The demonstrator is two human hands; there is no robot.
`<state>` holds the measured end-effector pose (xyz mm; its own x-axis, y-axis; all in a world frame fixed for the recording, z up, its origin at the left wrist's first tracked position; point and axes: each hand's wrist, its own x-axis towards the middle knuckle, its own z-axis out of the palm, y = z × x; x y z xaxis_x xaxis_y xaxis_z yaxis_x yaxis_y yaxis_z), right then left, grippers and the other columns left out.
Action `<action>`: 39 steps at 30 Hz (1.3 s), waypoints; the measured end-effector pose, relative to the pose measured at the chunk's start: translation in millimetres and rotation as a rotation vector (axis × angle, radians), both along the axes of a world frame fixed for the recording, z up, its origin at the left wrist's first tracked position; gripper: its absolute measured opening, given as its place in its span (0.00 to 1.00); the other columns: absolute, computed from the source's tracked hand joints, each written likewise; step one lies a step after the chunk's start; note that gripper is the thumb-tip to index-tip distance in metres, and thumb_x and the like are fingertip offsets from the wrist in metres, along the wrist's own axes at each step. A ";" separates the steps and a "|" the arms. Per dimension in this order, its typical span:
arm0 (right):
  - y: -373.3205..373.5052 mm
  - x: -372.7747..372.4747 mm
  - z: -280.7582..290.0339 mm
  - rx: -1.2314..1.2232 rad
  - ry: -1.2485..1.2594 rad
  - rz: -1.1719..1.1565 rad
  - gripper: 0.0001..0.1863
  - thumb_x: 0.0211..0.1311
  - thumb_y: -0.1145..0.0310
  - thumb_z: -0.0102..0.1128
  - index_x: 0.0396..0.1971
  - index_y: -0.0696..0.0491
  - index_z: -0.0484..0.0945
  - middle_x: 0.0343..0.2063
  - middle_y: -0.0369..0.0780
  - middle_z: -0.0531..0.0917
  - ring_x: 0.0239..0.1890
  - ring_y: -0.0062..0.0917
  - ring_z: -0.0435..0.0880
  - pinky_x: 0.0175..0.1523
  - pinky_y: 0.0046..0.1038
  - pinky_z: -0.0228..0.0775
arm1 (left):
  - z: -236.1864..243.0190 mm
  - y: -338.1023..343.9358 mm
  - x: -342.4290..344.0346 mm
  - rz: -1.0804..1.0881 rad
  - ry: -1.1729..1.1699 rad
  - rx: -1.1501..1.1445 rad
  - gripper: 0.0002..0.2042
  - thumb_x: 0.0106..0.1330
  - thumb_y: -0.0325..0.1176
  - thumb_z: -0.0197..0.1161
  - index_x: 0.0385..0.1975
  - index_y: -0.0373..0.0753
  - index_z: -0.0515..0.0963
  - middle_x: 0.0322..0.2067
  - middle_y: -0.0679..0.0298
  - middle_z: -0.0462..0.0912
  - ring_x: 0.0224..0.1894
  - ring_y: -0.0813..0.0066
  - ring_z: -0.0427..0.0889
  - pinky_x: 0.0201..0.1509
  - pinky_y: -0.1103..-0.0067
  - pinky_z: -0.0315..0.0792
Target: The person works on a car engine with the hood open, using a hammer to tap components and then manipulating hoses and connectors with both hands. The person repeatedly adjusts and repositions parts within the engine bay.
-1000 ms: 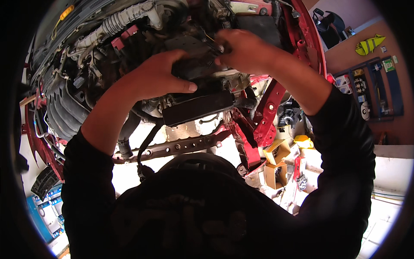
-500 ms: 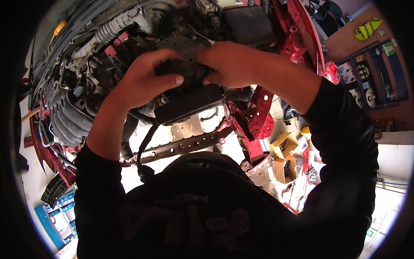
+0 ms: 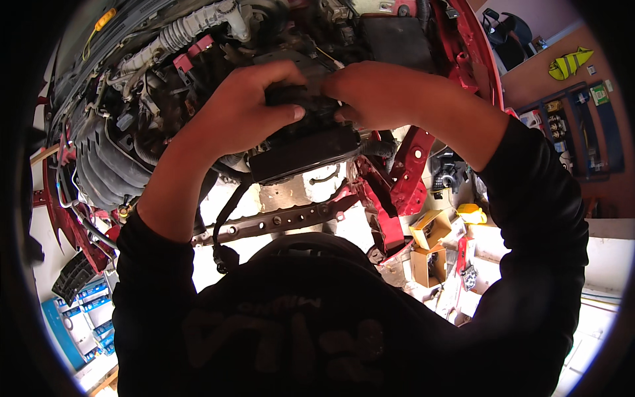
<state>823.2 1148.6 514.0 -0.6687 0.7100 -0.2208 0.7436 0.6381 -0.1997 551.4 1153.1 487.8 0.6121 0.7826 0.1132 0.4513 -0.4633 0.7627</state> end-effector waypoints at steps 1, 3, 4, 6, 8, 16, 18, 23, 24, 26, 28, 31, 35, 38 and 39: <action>-0.2 0.8 -0.8 0.026 0.008 0.002 0.21 0.70 0.63 0.77 0.58 0.57 0.85 0.49 0.51 0.88 0.55 0.55 0.88 0.60 0.54 0.79 | -1.6 -0.4 -0.1 0.001 -0.025 0.002 0.15 0.72 0.28 0.76 0.56 0.38 0.84 0.40 0.61 0.90 0.42 0.72 0.89 0.49 0.71 0.82; -2.1 3.2 -4.3 0.040 0.057 0.010 0.21 0.69 0.64 0.77 0.56 0.57 0.85 0.49 0.51 0.88 0.55 0.55 0.88 0.59 0.54 0.79 | -5.6 -0.8 -0.7 -0.004 -0.078 -0.013 0.15 0.71 0.28 0.77 0.56 0.38 0.84 0.41 0.60 0.90 0.44 0.72 0.89 0.51 0.71 0.82; -2.6 4.2 -6.3 0.040 0.074 0.015 0.20 0.68 0.64 0.78 0.55 0.58 0.85 0.48 0.51 0.88 0.55 0.55 0.88 0.59 0.54 0.79 | -7.8 -0.9 -1.1 -0.009 -0.107 -0.028 0.16 0.71 0.28 0.77 0.56 0.38 0.84 0.42 0.60 0.91 0.45 0.72 0.90 0.51 0.71 0.82; -0.8 5.9 -9.7 0.062 0.045 0.038 0.22 0.69 0.63 0.77 0.59 0.56 0.84 0.49 0.51 0.89 0.55 0.55 0.89 0.60 0.53 0.81 | -10.2 0.3 -1.9 -0.026 -0.113 -0.033 0.16 0.71 0.28 0.77 0.57 0.38 0.84 0.43 0.59 0.91 0.47 0.71 0.90 0.53 0.71 0.83; 0.2 7.2 -12.8 0.064 0.019 0.058 0.22 0.70 0.62 0.77 0.59 0.56 0.84 0.48 0.52 0.90 0.55 0.55 0.90 0.60 0.53 0.82 | -9.9 1.4 -0.6 -0.035 -0.062 -0.034 0.17 0.71 0.29 0.77 0.58 0.38 0.84 0.45 0.58 0.92 0.47 0.70 0.90 0.54 0.71 0.83; 2.0 17.2 -22.4 0.053 0.177 0.106 0.15 0.71 0.64 0.76 0.50 0.57 0.87 0.43 0.52 0.91 0.47 0.49 0.93 0.53 0.49 0.85 | 8.2 12.1 40.9 0.004 0.470 -0.027 0.20 0.73 0.52 0.72 0.47 0.39 0.93 0.39 0.53 0.93 0.44 0.56 0.92 0.52 0.63 0.84; 1.2 23.3 -22.7 -0.171 0.330 -0.220 0.13 0.75 0.63 0.73 0.48 0.58 0.87 0.37 0.48 0.92 0.39 0.40 0.94 0.45 0.43 0.86 | 9.4 17.7 49.4 -0.009 0.541 -0.029 0.22 0.73 0.54 0.71 0.46 0.38 0.93 0.38 0.53 0.93 0.43 0.55 0.92 0.51 0.61 0.84; -6.4 27.3 -30.3 -0.570 0.513 -0.737 0.21 0.86 0.54 0.63 0.41 0.58 0.88 0.28 0.36 0.90 0.27 0.23 0.91 0.29 0.28 0.80 | 6.3 33.7 61.9 -0.130 0.632 -0.100 0.24 0.72 0.52 0.71 0.47 0.34 0.92 0.42 0.51 0.94 0.47 0.54 0.92 0.54 0.62 0.84; -7.2 28.1 -30.5 -0.609 0.477 -0.731 0.20 0.86 0.54 0.63 0.41 0.58 0.88 0.29 0.37 0.90 0.27 0.23 0.91 0.29 0.28 0.79 | 5.7 37.3 63.3 -0.160 0.618 -0.096 0.24 0.71 0.53 0.71 0.48 0.34 0.92 0.46 0.49 0.94 0.50 0.51 0.92 0.56 0.59 0.84; -8.6 27.1 -33.9 -0.682 0.448 -0.690 0.20 0.86 0.54 0.63 0.40 0.57 0.87 0.29 0.37 0.90 0.27 0.23 0.90 0.28 0.28 0.78 | 4.2 42.2 63.4 -0.226 0.605 -0.079 0.25 0.69 0.54 0.70 0.51 0.36 0.93 0.52 0.46 0.94 0.56 0.43 0.92 0.60 0.55 0.83; -10.0 24.3 -39.0 -0.733 0.460 -0.759 0.20 0.87 0.52 0.62 0.42 0.55 0.87 0.29 0.36 0.89 0.27 0.22 0.90 0.27 0.26 0.74 | 5.2 52.5 67.0 -0.295 0.637 -0.111 0.27 0.73 0.55 0.72 0.51 0.32 0.91 0.47 0.48 0.93 0.51 0.53 0.91 0.58 0.61 0.80; -5.6 26.0 -40.3 -0.819 0.501 -0.789 0.21 0.87 0.49 0.63 0.44 0.54 0.85 0.28 0.34 0.88 0.26 0.20 0.87 0.26 0.24 0.72 | 7.5 63.5 72.7 -0.308 0.709 -0.130 0.29 0.72 0.57 0.72 0.51 0.32 0.92 0.46 0.49 0.93 0.50 0.52 0.90 0.57 0.60 0.80; -3.9 28.4 -45.8 -0.913 0.573 -0.778 0.26 0.86 0.41 0.63 0.45 0.52 0.85 0.26 0.32 0.84 0.22 0.17 0.81 0.25 0.22 0.67 | 9.1 65.1 76.6 -0.290 0.750 -0.139 0.28 0.72 0.58 0.72 0.46 0.33 0.93 0.44 0.49 0.93 0.47 0.50 0.89 0.54 0.58 0.80; -5.3 29.4 -52.5 -1.005 0.591 -0.875 0.26 0.86 0.38 0.62 0.44 0.49 0.84 0.23 0.30 0.78 0.19 0.15 0.74 0.23 0.23 0.61 | 8.1 63.8 78.0 -0.331 0.783 -0.082 0.27 0.72 0.57 0.72 0.43 0.32 0.93 0.42 0.48 0.93 0.45 0.49 0.89 0.51 0.57 0.80; -6.6 28.7 -55.2 -1.078 0.624 -0.886 0.26 0.86 0.38 0.62 0.44 0.48 0.83 0.23 0.28 0.73 0.18 0.14 0.65 0.23 0.24 0.54 | 7.0 63.9 78.2 -0.365 0.781 -0.040 0.27 0.72 0.57 0.72 0.42 0.32 0.93 0.41 0.48 0.93 0.44 0.49 0.89 0.51 0.56 0.80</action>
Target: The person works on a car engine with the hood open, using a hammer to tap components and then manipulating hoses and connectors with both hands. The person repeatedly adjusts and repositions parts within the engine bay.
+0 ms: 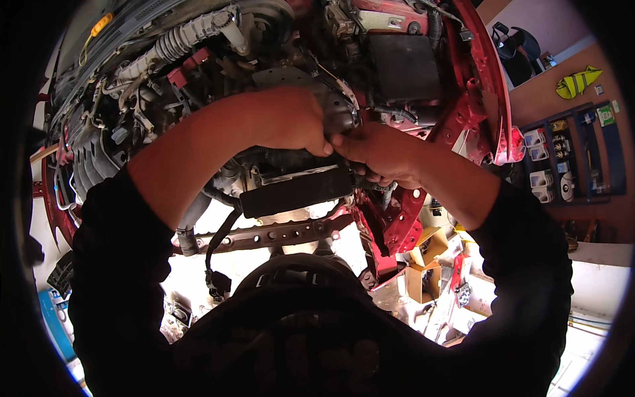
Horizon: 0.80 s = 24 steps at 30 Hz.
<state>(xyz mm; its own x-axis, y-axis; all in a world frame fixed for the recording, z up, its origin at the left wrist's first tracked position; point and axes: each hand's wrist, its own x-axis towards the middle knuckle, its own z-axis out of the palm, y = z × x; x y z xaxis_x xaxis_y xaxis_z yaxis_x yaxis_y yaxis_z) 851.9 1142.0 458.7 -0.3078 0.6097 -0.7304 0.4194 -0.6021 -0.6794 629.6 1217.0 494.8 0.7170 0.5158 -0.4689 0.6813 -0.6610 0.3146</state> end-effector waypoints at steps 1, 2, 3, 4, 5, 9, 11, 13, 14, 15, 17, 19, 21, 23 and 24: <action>0.5 0.0 -1.0 0.008 -0.008 -0.003 0.25 0.86 0.38 0.62 0.43 0.48 0.83 0.23 0.28 0.73 0.18 0.14 0.64 0.22 0.24 0.53 | -1.2 0.8 0.0 -0.032 -0.012 0.010 0.27 0.72 0.57 0.71 0.41 0.32 0.93 0.41 0.48 0.93 0.44 0.48 0.89 0.51 0.56 0.80; -0.4 -0.3 -1.5 -0.012 -0.004 0.004 0.24 0.87 0.39 0.62 0.43 0.48 0.83 0.23 0.28 0.73 0.18 0.14 0.63 0.22 0.24 0.51 | -2.9 0.8 0.1 -0.071 -0.033 0.015 0.27 0.72 0.57 0.71 0.40 0.32 0.93 0.41 0.48 0.93 0.44 0.48 0.90 0.51 0.56 0.81; -0.8 -0.7 -0.9 -0.029 -0.037 -0.022 0.24 0.87 0.40 0.62 0.43 0.48 0.83 0.24 0.28 0.73 0.18 0.13 0.62 0.22 0.24 0.50 | -4.8 0.8 -0.3 -0.112 -0.063 0.016 0.27 0.73 0.57 0.71 0.39 0.32 0.92 0.40 0.48 0.93 0.45 0.47 0.90 0.51 0.55 0.81; -3.0 -2.7 -0.3 -0.017 -0.003 -0.027 0.23 0.87 0.41 0.62 0.43 0.47 0.83 0.24 0.28 0.72 0.18 0.13 0.61 0.22 0.24 0.49 | -6.2 0.5 -1.7 -0.113 -0.079 0.031 0.27 0.73 0.57 0.71 0.39 0.32 0.93 0.40 0.48 0.93 0.45 0.47 0.90 0.52 0.55 0.81; -4.6 -5.1 1.1 0.009 -0.007 -0.062 0.22 0.88 0.42 0.62 0.43 0.47 0.83 0.23 0.27 0.72 0.18 0.13 0.60 0.22 0.24 0.49 | -6.9 0.9 -3.1 -0.113 -0.106 0.052 0.26 0.74 0.56 0.70 0.39 0.32 0.93 0.40 0.48 0.93 0.45 0.47 0.91 0.52 0.55 0.82; -11.3 -12.4 10.7 0.042 -0.036 -0.106 0.20 0.88 0.46 0.62 0.44 0.48 0.84 0.24 0.26 0.72 0.18 0.11 0.59 0.22 0.24 0.47 | -7.1 -2.1 -4.1 -0.059 -0.065 0.046 0.26 0.74 0.56 0.71 0.43 0.34 0.93 0.41 0.48 0.93 0.46 0.46 0.92 0.53 0.55 0.83; -10.0 -15.3 15.2 0.069 -0.067 -0.095 0.18 0.88 0.48 0.63 0.44 0.49 0.84 0.24 0.27 0.74 0.19 0.11 0.61 0.22 0.23 0.47 | -4.6 -3.7 -1.7 -0.111 -0.065 0.053 0.26 0.74 0.56 0.71 0.45 0.34 0.93 0.41 0.48 0.94 0.46 0.47 0.92 0.53 0.55 0.83; -9.9 -17.8 18.2 0.089 -0.088 -0.106 0.17 0.87 0.50 0.64 0.43 0.49 0.85 0.25 0.27 0.75 0.19 0.10 0.62 0.22 0.22 0.48 | -2.9 -5.6 -0.8 -0.110 -0.054 0.063 0.26 0.74 0.57 0.71 0.47 0.35 0.93 0.41 0.48 0.94 0.47 0.47 0.92 0.53 0.54 0.83; -9.5 -19.2 18.9 0.106 -0.089 -0.120 0.17 0.87 0.51 0.64 0.43 0.50 0.86 0.25 0.28 0.76 0.20 0.10 0.63 0.23 0.22 0.48 | -2.7 -6.2 -1.2 -0.081 -0.040 0.072 0.26 0.74 0.57 0.71 0.47 0.35 0.93 0.41 0.48 0.94 0.47 0.47 0.92 0.53 0.54 0.83; -9.8 -20.1 19.5 0.131 -0.070 -0.125 0.16 0.86 0.52 0.65 0.42 0.50 0.86 0.26 0.28 0.77 0.20 0.10 0.64 0.23 0.21 0.49 | -3.4 -6.6 -1.5 -0.051 -0.042 0.074 0.26 0.74 0.57 0.71 0.47 0.35 0.93 0.41 0.49 0.94 0.47 0.47 0.92 0.53 0.54 0.83; -9.8 -20.7 21.0 0.116 -0.095 -0.144 0.15 0.85 0.54 0.65 0.42 0.51 0.87 0.26 0.28 0.78 0.21 0.10 0.66 0.23 0.21 0.50 | -6.1 -6.4 -3.2 -0.038 -0.084 0.055 0.26 0.75 0.57 0.70 0.47 0.35 0.93 0.41 0.49 0.94 0.47 0.46 0.93 0.53 0.54 0.84; -9.1 -19.0 22.7 0.113 -0.076 -0.133 0.14 0.84 0.56 0.66 0.43 0.51 0.88 0.27 0.29 0.79 0.22 0.11 0.68 0.24 0.21 0.53 | -9.2 -3.9 -4.4 -0.054 -0.106 0.066 0.26 0.75 0.57 0.70 0.47 0.35 0.93 0.42 0.49 0.94 0.48 0.47 0.93 0.53 0.55 0.84; -7.4 -13.5 25.3 0.099 -0.046 -0.109 0.14 0.84 0.57 0.66 0.44 0.53 0.88 0.28 0.30 0.80 0.23 0.12 0.70 0.25 0.21 0.56 | -11.0 -1.5 -2.0 -0.106 -0.095 0.092 0.26 0.75 0.57 0.70 0.47 0.35 0.93 0.42 0.49 0.94 0.48 0.47 0.93 0.54 0.55 0.84; -6.8 -7.1 25.6 0.193 -0.090 -0.056 0.13 0.83 0.58 0.66 0.44 0.54 0.88 0.28 0.31 0.80 0.24 0.14 0.71 0.27 0.23 0.60 | -9.9 -2.2 -2.9 -0.118 -0.085 0.104 0.26 0.76 0.57 0.70 0.46 0.35 0.93 0.42 0.49 0.94 0.48 0.47 0.93 0.54 0.56 0.84; -6.8 -4.1 24.7 0.246 -0.098 -0.028 0.13 0.83 0.59 0.67 0.44 0.54 0.87 0.29 0.31 0.80 0.24 0.15 0.72 0.28 0.23 0.61 | -7.9 -3.7 -3.9 -0.124 -0.082 0.110 0.25 0.76 0.57 0.70 0.46 0.35 0.93 0.42 0.49 0.94 0.49 0.47 0.93 0.55 0.56 0.84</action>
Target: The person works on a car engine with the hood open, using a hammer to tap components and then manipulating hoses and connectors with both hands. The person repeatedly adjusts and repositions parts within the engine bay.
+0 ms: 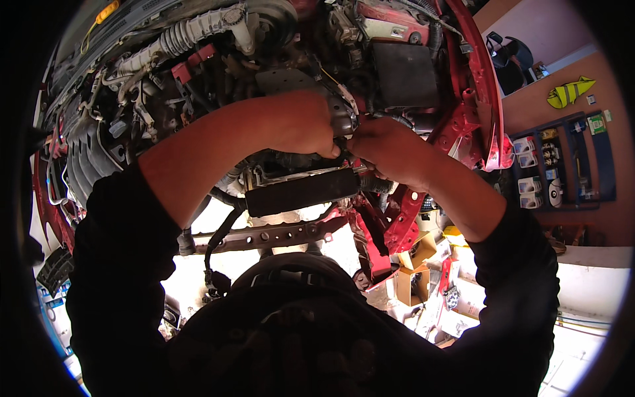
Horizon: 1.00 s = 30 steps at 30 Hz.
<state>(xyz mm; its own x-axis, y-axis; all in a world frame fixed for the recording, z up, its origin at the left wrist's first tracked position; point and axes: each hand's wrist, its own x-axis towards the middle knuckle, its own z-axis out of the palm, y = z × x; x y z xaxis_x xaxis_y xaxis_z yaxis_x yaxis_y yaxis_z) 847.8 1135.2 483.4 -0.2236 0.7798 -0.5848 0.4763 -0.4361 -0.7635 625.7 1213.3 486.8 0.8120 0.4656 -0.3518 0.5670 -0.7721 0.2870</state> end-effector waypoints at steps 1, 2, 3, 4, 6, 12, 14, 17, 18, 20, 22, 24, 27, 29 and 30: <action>-0.8 3.0 -1.4 -0.018 0.018 0.008 0.13 0.82 0.60 0.67 0.44 0.54 0.87 0.29 0.32 0.81 0.25 0.16 0.74 0.29 0.24 0.63 | 2.3 -3.5 -2.6 0.089 -0.026 -0.041 0.25 0.77 0.56 0.69 0.45 0.35 0.93 0.42 0.49 0.94 0.49 0.47 0.93 0.55 0.56 0.84; -0.7 5.7 -3.1 -0.028 0.052 0.021 0.12 0.82 0.60 0.67 0.44 0.55 0.87 0.29 0.32 0.81 0.26 0.17 0.75 0.30 0.24 0.65 | 5.1 -7.8 -8.2 0.175 -0.056 -0.076 0.25 0.77 0.56 0.68 0.45 0.35 0.92 0.43 0.49 0.93 0.49 0.47 0.93 0.55 0.56 0.84; -0.7 8.0 -5.0 -0.034 0.072 0.030 0.12 0.82 0.61 0.66 0.44 0.55 0.87 0.29 0.32 0.81 0.26 0.17 0.77 0.31 0.25 0.67 | 7.9 -12.5 -13.6 0.259 -0.084 -0.111 0.24 0.78 0.55 0.67 0.45 0.35 0.92 0.43 0.49 0.93 0.49 0.47 0.93 0.55 0.56 0.84; -0.5 9.4 -7.0 -0.020 0.073 0.057 0.12 0.82 0.61 0.67 0.44 0.55 0.88 0.29 0.33 0.82 0.27 0.18 0.78 0.32 0.26 0.69 | 10.2 -18.4 -21.1 0.289 -0.116 -0.114 0.23 0.78 0.54 0.67 0.44 0.35 0.92 0.42 0.49 0.93 0.49 0.47 0.93 0.55 0.56 0.84; 1.7 11.4 -9.7 0.011 0.037 0.108 0.13 0.81 0.62 0.67 0.43 0.57 0.88 0.29 0.34 0.82 0.28 0.20 0.81 0.33 0.29 0.73 | 13.4 -27.6 -32.2 0.346 -0.178 -0.116 0.21 0.77 0.50 0.66 0.44 0.35 0.92 0.42 0.48 0.93 0.49 0.47 0.93 0.55 0.56 0.84; 10.6 2.4 -6.3 0.290 -0.202 0.319 0.15 0.79 0.62 0.66 0.40 0.61 0.88 0.28 0.41 0.84 0.28 0.27 0.85 0.37 0.36 0.78 | 7.4 -23.1 -13.2 0.414 -0.121 -0.185 0.15 0.66 0.36 0.64 0.40 0.32 0.93 0.42 0.42 0.94 0.45 0.44 0.94 0.50 0.53 0.85; 11.0 -6.1 -2.6 0.298 -0.219 0.348 0.15 0.79 0.62 0.65 0.41 0.61 0.87 0.28 0.42 0.85 0.29 0.28 0.87 0.38 0.36 0.79 | 2.9 -20.8 -12.3 0.363 -0.118 -0.139 0.15 0.66 0.36 0.63 0.39 0.32 0.93 0.42 0.42 0.93 0.45 0.44 0.94 0.50 0.52 0.85; 10.7 -18.3 6.2 0.326 -0.309 0.381 0.15 0.79 0.63 0.64 0.42 0.62 0.88 0.29 0.44 0.88 0.31 0.29 0.89 0.40 0.36 0.81 | -4.3 -19.7 -12.4 0.343 -0.171 -0.106 0.15 0.66 0.35 0.62 0.38 0.32 0.93 0.42 0.41 0.93 0.45 0.43 0.94 0.50 0.52 0.85; 10.4 -22.0 9.5 0.375 -0.273 0.412 0.16 0.79 0.63 0.64 0.42 0.62 0.88 0.29 0.44 0.89 0.31 0.29 0.90 0.40 0.37 0.82 | -5.7 -18.6 -11.7 0.337 -0.182 -0.109 0.15 0.66 0.35 0.62 0.38 0.32 0.93 0.42 0.41 0.93 0.45 0.43 0.94 0.50 0.53 0.85; 14.3 -28.8 16.7 0.415 -0.446 0.507 0.17 0.79 0.61 0.65 0.42 0.63 0.88 0.31 0.45 0.90 0.33 0.30 0.92 0.42 0.37 0.83 | -6.4 -17.9 -11.8 0.297 -0.165 -0.083 0.16 0.68 0.37 0.62 0.41 0.32 0.93 0.43 0.42 0.93 0.47 0.43 0.94 0.51 0.53 0.85; 20.6 -33.8 23.6 0.365 -0.514 0.565 0.18 0.79 0.60 0.65 0.44 0.63 0.88 0.33 0.47 0.91 0.35 0.31 0.91 0.45 0.39 0.82 | -3.8 -19.3 -16.1 0.321 -0.189 -0.115 0.17 0.70 0.40 0.63 0.44 0.33 0.92 0.44 0.44 0.93 0.48 0.43 0.93 0.53 0.54 0.85; 27.8 -35.5 30.7 0.203 -0.528 0.568 0.18 0.80 0.61 0.65 0.48 0.63 0.88 0.34 0.48 0.90 0.37 0.33 0.88 0.49 0.40 0.79 | 1.3 -23.2 -27.8 0.421 -0.269 -0.199 0.17 0.75 0.44 0.66 0.48 0.36 0.91 0.45 0.47 0.93 0.50 0.43 0.92 0.55 0.55 0.84; 34.7 -38.6 35.1 0.160 -0.568 0.549 0.19 0.80 0.58 0.67 0.45 0.63 0.89 0.33 0.47 0.90 0.37 0.33 0.88 0.49 0.40 0.79 | 7.2 -39.0 -61.6 0.325 -0.365 -0.168 0.20 0.75 0.45 0.73 0.58 0.36 0.87 0.50 0.49 0.92 0.54 0.43 0.91 0.59 0.57 0.83; 35.5 -41.2 35.2 0.092 -0.552 0.541 0.19 0.80 0.58 0.68 0.43 0.62 0.89 0.33 0.46 0.91 0.36 0.32 0.88 0.49 0.40 0.79 | 6.5 -51.2 -79.3 0.332 -0.345 -0.095 0.22 0.73 0.42 0.77 0.60 0.36 0.86 0.52 0.48 0.91 0.55 0.43 0.90 0.60 0.57 0.82; 35.4 -42.2 35.0 0.117 -0.581 0.559 0.18 0.80 0.58 0.68 0.43 0.62 0.89 0.33 0.46 0.91 0.36 0.33 0.88 0.49 0.40 0.79 | 4.4 -55.4 -83.2 0.322 -0.357 -0.043 0.23 0.73 0.41 0.79 0.61 0.36 0.85 0.53 0.47 0.91 0.56 0.43 0.90 0.61 0.57 0.82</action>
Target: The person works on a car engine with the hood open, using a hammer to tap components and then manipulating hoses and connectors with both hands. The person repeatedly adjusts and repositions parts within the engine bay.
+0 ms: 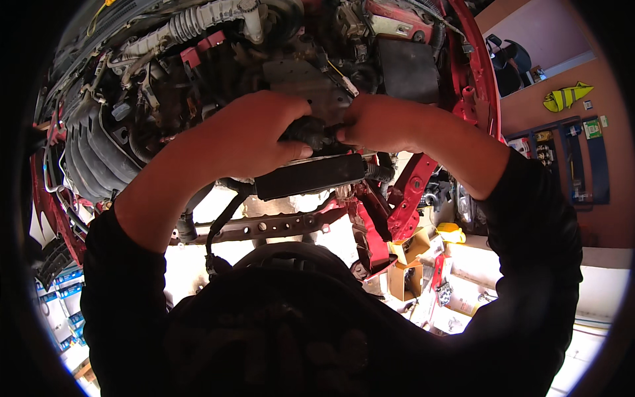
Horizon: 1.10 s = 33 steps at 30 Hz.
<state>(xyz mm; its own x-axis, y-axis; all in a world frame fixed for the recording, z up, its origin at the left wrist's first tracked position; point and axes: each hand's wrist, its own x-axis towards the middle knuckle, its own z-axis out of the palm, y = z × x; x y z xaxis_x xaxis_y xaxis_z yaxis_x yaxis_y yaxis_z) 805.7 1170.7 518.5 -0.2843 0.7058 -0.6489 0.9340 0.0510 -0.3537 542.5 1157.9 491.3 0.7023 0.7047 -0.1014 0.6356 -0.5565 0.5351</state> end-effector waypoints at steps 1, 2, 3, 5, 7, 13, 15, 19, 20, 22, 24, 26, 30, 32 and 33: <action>-0.2 -1.4 -0.6 0.022 -0.009 0.035 0.18 0.80 0.58 0.68 0.44 0.62 0.89 0.33 0.46 0.91 0.36 0.33 0.88 0.49 0.40 0.79 | -3.0 -2.5 -0.6 0.015 -0.014 -0.016 0.23 0.73 0.40 0.79 0.62 0.35 0.84 0.52 0.47 0.91 0.56 0.42 0.90 0.61 0.57 0.82; -0.2 -3.4 -1.7 0.020 -0.043 0.019 0.18 0.80 0.58 0.68 0.44 0.62 0.89 0.33 0.46 0.91 0.37 0.33 0.89 0.49 0.40 0.79 | -6.2 -4.2 -0.1 0.028 -0.047 -0.008 0.23 0.73 0.40 0.79 0.62 0.34 0.84 0.52 0.46 0.91 0.56 0.42 0.90 0.60 0.57 0.82; -0.6 -5.1 -2.7 0.013 -0.065 0.009 0.18 0.80 0.58 0.68 0.44 0.61 0.89 0.33 0.46 0.91 0.37 0.34 0.89 0.50 0.41 0.79 | -9.5 -4.7 1.2 0.030 -0.093 -0.001 0.24 0.73 0.40 0.79 0.62 0.33 0.84 0.51 0.45 0.91 0.56 0.41 0.90 0.60 0.57 0.82; -4.1 -6.7 -3.4 0.041 -0.087 0.031 0.18 0.80 0.58 0.68 0.46 0.61 0.89 0.35 0.46 0.91 0.38 0.34 0.89 0.50 0.41 0.79 | -13.8 -3.7 -0.1 0.010 -0.151 0.002 0.24 0.73 0.40 0.79 0.63 0.33 0.83 0.51 0.45 0.91 0.56 0.41 0.90 0.60 0.57 0.82; -9.7 -5.5 -2.2 0.123 -0.083 0.088 0.18 0.80 0.57 0.67 0.50 0.59 0.89 0.36 0.46 0.91 0.39 0.35 0.89 0.51 0.42 0.80 | -16.0 -3.1 -4.3 -0.004 -0.255 -0.020 0.26 0.74 0.41 0.79 0.64 0.32 0.82 0.51 0.44 0.91 0.55 0.41 0.91 0.60 0.57 0.82; -23.9 12.8 4.5 0.250 0.239 0.081 0.20 0.73 0.70 0.75 0.61 0.56 0.83 0.45 0.47 0.91 0.44 0.41 0.91 0.52 0.41 0.82 | -21.4 -6.8 -13.7 0.092 -0.338 -0.131 0.28 0.73 0.43 0.80 0.66 0.33 0.81 0.49 0.45 0.92 0.51 0.48 0.92 0.57 0.61 0.82; -21.9 13.7 -0.2 0.252 0.184 0.190 0.25 0.69 0.75 0.76 0.64 0.56 0.81 0.43 0.45 0.91 0.45 0.36 0.92 0.53 0.38 0.83 | -22.8 -7.5 -13.5 0.134 -0.340 -0.250 0.28 0.73 0.43 0.80 0.66 0.34 0.81 0.47 0.46 0.91 0.48 0.52 0.92 0.56 0.62 0.82; -23.9 21.2 -5.8 0.290 0.275 0.188 0.25 0.73 0.77 0.74 0.66 0.57 0.80 0.42 0.42 0.90 0.45 0.27 0.90 0.53 0.33 0.82 | -19.8 -8.5 -12.3 0.079 -0.393 -0.101 0.26 0.73 0.40 0.79 0.65 0.35 0.82 0.50 0.46 0.90 0.50 0.54 0.90 0.55 0.62 0.82; -28.6 27.8 -3.9 0.255 0.359 0.135 0.24 0.74 0.78 0.73 0.67 0.57 0.80 0.42 0.41 0.90 0.45 0.25 0.89 0.53 0.31 0.82 | -17.5 -9.1 -11.5 0.070 -0.371 -0.089 0.25 0.72 0.39 0.79 0.65 0.35 0.82 0.51 0.47 0.90 0.51 0.54 0.90 0.56 0.62 0.81; -42.2 47.1 1.9 0.464 0.526 0.007 0.23 0.76 0.80 0.70 0.68 0.58 0.80 0.42 0.41 0.90 0.46 0.23 0.89 0.53 0.30 0.82 | -11.4 -9.4 -8.7 0.003 -0.362 0.004 0.25 0.72 0.37 0.79 0.65 0.36 0.82 0.56 0.49 0.88 0.55 0.52 0.89 0.58 0.62 0.81; -63.9 76.9 10.7 0.696 0.585 -0.039 0.22 0.80 0.83 0.65 0.69 0.59 0.80 0.43 0.40 0.90 0.46 0.20 0.88 0.53 0.27 0.81 | -5.7 -9.4 -0.6 -0.008 -0.339 0.133 0.25 0.71 0.36 0.79 0.65 0.35 0.82 0.55 0.50 0.88 0.54 0.50 0.89 0.59 0.62 0.81; -93.4 104.0 7.9 0.928 0.494 -0.034 0.18 0.76 0.83 0.69 0.62 0.60 0.84 0.42 0.42 0.90 0.44 0.26 0.90 0.51 0.29 0.82 | -1.3 -7.1 13.5 -0.012 -0.309 0.190 0.26 0.69 0.35 0.80 0.65 0.35 0.83 0.52 0.51 0.88 0.55 0.48 0.89 0.60 0.63 0.80; -139.0 131.2 -32.7 1.097 0.613 0.095 0.16 0.57 0.80 0.77 0.46 0.58 0.87 0.37 0.45 0.89 0.34 0.41 0.89 0.39 0.41 0.82 | 6.7 -0.1 50.6 -0.063 -0.110 0.158 0.23 0.63 0.31 0.83 0.57 0.35 0.86 0.48 0.51 0.89 0.51 0.48 0.89 0.56 0.64 0.81; -154.8 133.4 -58.6 1.124 0.724 0.135 0.20 0.49 0.75 0.81 0.44 0.58 0.87 0.37 0.44 0.88 0.36 0.41 0.89 0.42 0.42 0.82 | 11.9 0.9 68.0 -0.053 -0.022 0.122 0.23 0.61 0.29 0.83 0.56 0.35 0.87 0.46 0.52 0.89 0.49 0.48 0.89 0.54 0.65 0.81; -160.6 131.2 -71.0 1.099 0.825 0.109 0.20 0.47 0.73 0.82 0.43 0.59 0.88 0.38 0.43 0.88 0.38 0.41 0.89 0.45 0.43 0.83 | 15.1 1.0 74.5 -0.041 0.023 0.107 0.22 0.60 0.28 0.84 0.55 0.35 0.87 0.45 0.53 0.89 0.47 0.48 0.89 0.53 0.65 0.81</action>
